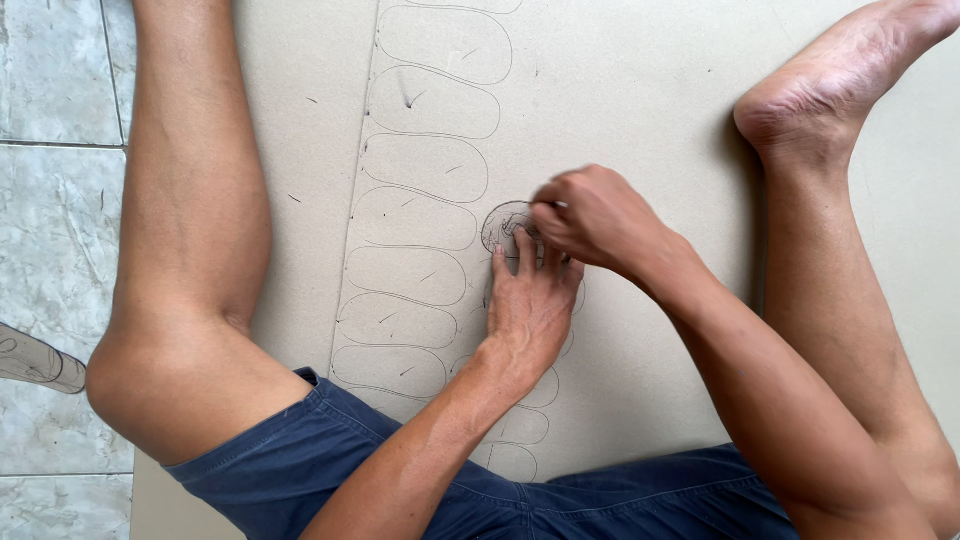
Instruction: The person sits on the floor with a large sheet of cardboard and traces the outline of a sandal sole template onto it using a pen, repositioning the template to trace additional outlines. They then pick up scissors and begin cutting the cardboard along a drawn line.
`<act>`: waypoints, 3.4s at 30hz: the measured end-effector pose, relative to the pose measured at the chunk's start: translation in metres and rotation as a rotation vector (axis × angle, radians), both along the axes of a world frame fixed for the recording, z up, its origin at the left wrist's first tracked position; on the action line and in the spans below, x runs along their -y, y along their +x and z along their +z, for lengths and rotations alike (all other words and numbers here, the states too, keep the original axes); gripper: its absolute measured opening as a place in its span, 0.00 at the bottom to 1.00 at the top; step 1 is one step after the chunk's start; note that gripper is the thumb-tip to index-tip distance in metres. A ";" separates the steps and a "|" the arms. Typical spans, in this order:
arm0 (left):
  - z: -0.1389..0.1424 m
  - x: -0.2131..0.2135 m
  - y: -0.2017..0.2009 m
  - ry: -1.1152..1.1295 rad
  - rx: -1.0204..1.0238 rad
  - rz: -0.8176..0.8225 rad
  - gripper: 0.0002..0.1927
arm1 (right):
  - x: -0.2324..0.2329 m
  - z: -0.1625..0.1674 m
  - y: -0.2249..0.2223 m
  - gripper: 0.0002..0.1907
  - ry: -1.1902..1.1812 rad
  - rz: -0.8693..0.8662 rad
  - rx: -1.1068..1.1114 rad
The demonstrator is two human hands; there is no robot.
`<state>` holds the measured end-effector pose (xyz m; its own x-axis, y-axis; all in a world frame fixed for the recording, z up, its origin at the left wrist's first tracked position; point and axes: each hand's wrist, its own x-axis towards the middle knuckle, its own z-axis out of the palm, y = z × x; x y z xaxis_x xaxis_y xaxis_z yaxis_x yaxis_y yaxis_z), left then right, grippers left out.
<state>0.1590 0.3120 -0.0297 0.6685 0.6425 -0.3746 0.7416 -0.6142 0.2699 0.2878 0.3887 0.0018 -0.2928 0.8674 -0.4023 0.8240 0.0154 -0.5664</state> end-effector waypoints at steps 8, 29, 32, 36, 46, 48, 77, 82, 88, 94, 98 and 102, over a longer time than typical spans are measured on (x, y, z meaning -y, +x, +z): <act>0.015 -0.034 -0.001 -0.129 0.060 -0.008 0.25 | 0.119 -0.014 0.035 0.13 0.094 -0.545 -0.078; 0.026 -0.086 0.025 -0.626 -0.095 0.024 0.11 | 0.134 -0.050 -0.089 0.13 0.344 -0.249 -0.024; 0.022 -0.094 0.028 -0.658 -0.132 0.042 0.17 | 0.140 -0.042 -0.060 0.06 0.349 -0.275 0.084; 0.023 -0.095 0.026 -0.625 -0.123 0.023 0.18 | 0.140 -0.022 -0.013 0.13 0.416 -0.377 0.159; 0.009 -0.073 -0.019 -0.393 0.135 0.269 0.13 | 0.117 -0.015 0.022 0.17 0.304 -0.862 -0.277; 0.001 -0.074 -0.032 -0.736 0.530 0.534 0.05 | 0.111 -0.023 0.023 0.19 0.064 -0.975 -0.521; -0.047 -0.057 -0.047 0.363 0.499 0.605 0.14 | 0.058 -0.050 0.019 0.16 0.149 -0.990 -0.155; -0.047 -0.057 -0.046 0.354 0.458 0.585 0.15 | 0.055 -0.043 0.015 0.15 0.221 -0.922 -0.158; -0.049 -0.061 -0.049 0.303 0.484 0.595 0.15 | 0.053 -0.038 0.012 0.14 0.156 -0.957 -0.153; -0.040 -0.052 -0.020 0.415 0.272 0.129 0.16 | 0.052 -0.038 0.016 0.15 0.242 -0.702 0.036; -0.032 -0.031 0.002 0.205 0.331 0.102 0.26 | 0.034 -0.014 0.045 0.12 0.309 -0.407 0.232; -0.029 -0.031 0.002 0.128 0.356 0.109 0.29 | -0.011 -0.001 0.061 0.21 -0.196 -0.681 -0.078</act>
<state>0.1608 0.3432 -0.0587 0.6677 0.7431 -0.0441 0.6781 -0.5826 0.4480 0.3488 0.3992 0.0007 0.2542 0.7814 -0.5699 0.5708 -0.5970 -0.5638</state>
